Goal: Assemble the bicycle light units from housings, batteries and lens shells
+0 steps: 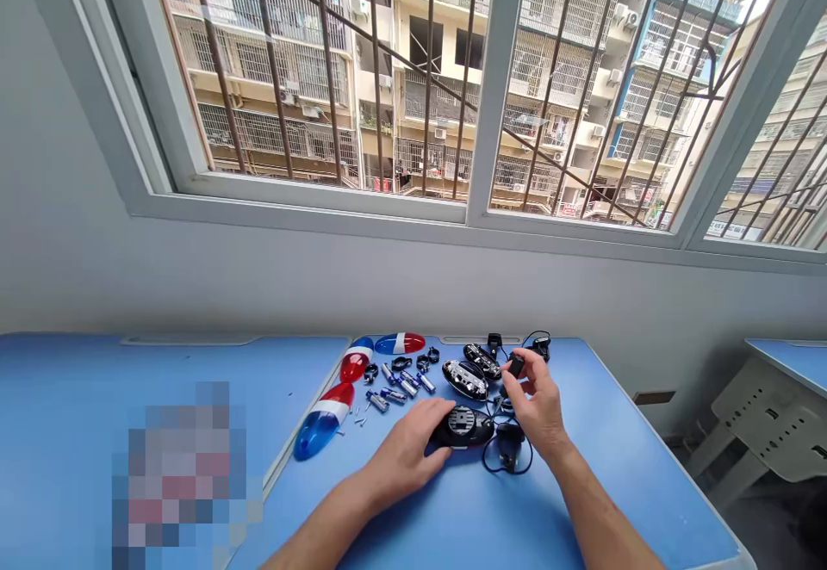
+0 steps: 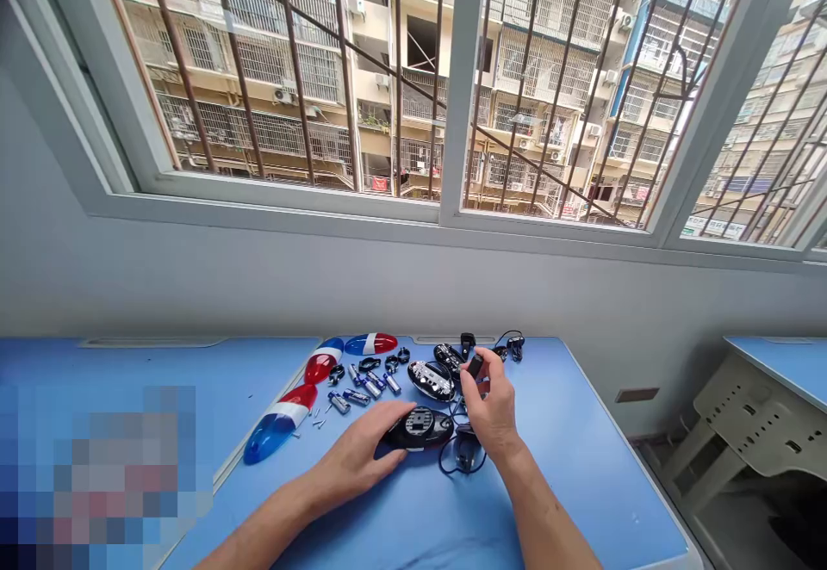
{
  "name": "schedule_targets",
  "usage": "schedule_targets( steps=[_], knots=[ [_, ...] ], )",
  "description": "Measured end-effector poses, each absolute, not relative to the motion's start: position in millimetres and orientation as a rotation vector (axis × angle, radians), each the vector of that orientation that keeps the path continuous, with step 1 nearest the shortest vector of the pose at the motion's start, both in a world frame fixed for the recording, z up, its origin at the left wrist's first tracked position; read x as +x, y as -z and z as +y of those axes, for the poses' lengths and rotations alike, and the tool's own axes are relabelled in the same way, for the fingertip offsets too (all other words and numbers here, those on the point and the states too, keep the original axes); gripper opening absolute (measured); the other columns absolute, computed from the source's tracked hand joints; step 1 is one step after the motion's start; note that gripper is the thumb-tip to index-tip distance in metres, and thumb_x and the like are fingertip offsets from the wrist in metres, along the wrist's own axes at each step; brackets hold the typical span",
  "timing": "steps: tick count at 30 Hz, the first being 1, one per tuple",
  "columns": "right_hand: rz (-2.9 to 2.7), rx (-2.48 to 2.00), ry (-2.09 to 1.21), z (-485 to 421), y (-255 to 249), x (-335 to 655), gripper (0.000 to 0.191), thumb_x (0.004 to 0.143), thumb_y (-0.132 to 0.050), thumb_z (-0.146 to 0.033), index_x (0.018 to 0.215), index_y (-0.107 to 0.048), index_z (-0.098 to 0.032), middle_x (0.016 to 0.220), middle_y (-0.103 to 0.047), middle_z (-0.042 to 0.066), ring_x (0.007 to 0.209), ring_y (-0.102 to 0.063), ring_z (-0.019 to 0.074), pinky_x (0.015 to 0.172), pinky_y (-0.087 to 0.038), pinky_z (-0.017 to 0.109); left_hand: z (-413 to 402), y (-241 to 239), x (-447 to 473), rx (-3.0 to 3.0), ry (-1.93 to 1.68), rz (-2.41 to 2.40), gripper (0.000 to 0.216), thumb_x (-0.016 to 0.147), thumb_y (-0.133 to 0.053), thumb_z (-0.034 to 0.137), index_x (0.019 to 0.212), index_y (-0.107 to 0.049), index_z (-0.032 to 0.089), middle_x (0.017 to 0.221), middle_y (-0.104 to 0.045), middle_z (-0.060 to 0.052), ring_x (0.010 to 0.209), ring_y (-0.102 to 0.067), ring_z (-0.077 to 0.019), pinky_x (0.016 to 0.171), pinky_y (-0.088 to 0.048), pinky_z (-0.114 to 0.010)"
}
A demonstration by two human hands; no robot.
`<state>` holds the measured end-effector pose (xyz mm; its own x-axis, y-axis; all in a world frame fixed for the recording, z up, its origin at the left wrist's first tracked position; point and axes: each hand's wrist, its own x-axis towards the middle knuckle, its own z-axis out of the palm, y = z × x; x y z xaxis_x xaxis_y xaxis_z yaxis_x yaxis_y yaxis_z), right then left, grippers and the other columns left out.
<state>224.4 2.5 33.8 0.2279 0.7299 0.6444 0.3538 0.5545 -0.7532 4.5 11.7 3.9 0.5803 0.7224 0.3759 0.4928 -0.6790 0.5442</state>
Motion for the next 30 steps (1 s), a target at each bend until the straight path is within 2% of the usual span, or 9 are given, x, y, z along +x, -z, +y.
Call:
schedule_targets(
  steps=[4,9,13,17,21,25,30],
  knots=[
    [-1.424,-1.004,-0.417,-4.4,-37.1,219.8,0.027,0.084,-0.063,-0.03,0.11,-0.059,-0.02,0.084,-0.072,0.004,0.068,-0.065,0.0158,0.056,-0.056,0.027,8.5,-6.2,5.1,2.394,-0.905,1.056,0.053,0.072,-0.059,0.007,0.123,-0.058,0.022,0.125,-0.059,-0.011,0.115,-0.056,-0.0299,0.1,-0.048,-0.044],
    [-1.41,-0.96,-0.63,-7.4,-34.4,216.3,0.031,0.084,-0.065,-0.036,0.11,-0.057,-0.021,0.086,-0.071,0.005,0.061,-0.063,0.0149,0.048,-0.055,0.025,7.6,-3.4,7.6,2.348,-1.001,1.204,0.05,0.074,-0.059,0.012,0.123,-0.059,0.02,0.121,-0.059,-0.014,0.116,-0.055,-0.0333,0.098,-0.049,-0.049],
    [-1.377,-0.891,-0.77,-6.1,-29.5,213.5,0.033,0.082,-0.067,-0.039,0.109,-0.056,-0.022,0.087,-0.071,0.005,0.066,-0.066,0.0171,0.051,-0.058,0.028,2.3,-4.4,10.7,2.351,-0.94,1.086,0.062,0.074,-0.059,0.014,0.135,-0.05,0.019,0.13,-0.056,-0.014,0.122,-0.052,-0.0332,0.105,-0.044,-0.05],
    [-1.373,-0.814,-0.873,-6.5,-26.8,208.2,0.034,0.081,-0.069,-0.041,0.107,-0.056,-0.023,0.087,-0.071,0.005,0.075,-0.068,0.0198,0.055,-0.059,0.03,-3.6,-1.8,13.1,2.324,-0.79,1.057,0.077,0.075,-0.066,0.023,0.146,-0.037,0.02,0.149,-0.041,-0.017,0.139,-0.034,-0.0388,0.113,-0.033,-0.057],
    [-1.39,-0.784,-0.986,-12.0,-31.7,201.8,0.034,0.081,-0.069,-0.044,0.105,-0.055,-0.024,0.086,-0.07,0.003,0.076,-0.068,0.0196,0.057,-0.06,0.032,-6.3,1.4,18.7,2.288,-0.697,1.073,0.091,0.072,-0.073,0.032,0.151,-0.028,0.021,0.156,-0.031,-0.017,0.143,-0.024,-0.0425,0.113,-0.029,-0.061],
    [-1.406,-0.775,-0.959,-16.5,-43.1,205.3,0.03,0.08,-0.07,-0.043,0.099,-0.058,-0.024,0.081,-0.07,0.003,0.071,-0.067,0.0189,0.054,-0.058,0.03,-7.4,5.5,27.1,2.304,-0.702,1.141,0.078,0.077,-0.064,0.027,0.148,-0.033,0.017,0.152,-0.035,-0.021,0.141,-0.029,-0.0422,0.113,-0.031,-0.061],
    [-1.303,-0.886,-0.687,-8.7,-45.0,222.0,0.026,0.083,-0.068,-0.038,0.101,-0.058,-0.022,0.083,-0.071,0.004,0.068,-0.066,0.0175,0.051,-0.056,0.027,-14.3,7.4,28.3,2.348,-0.658,1.208,0.077,0.074,-0.057,0.011,0.147,-0.033,0.011,0.156,-0.027,-0.024,0.144,-0.025,-0.041,0.114,-0.028,-0.059]
  ],
)
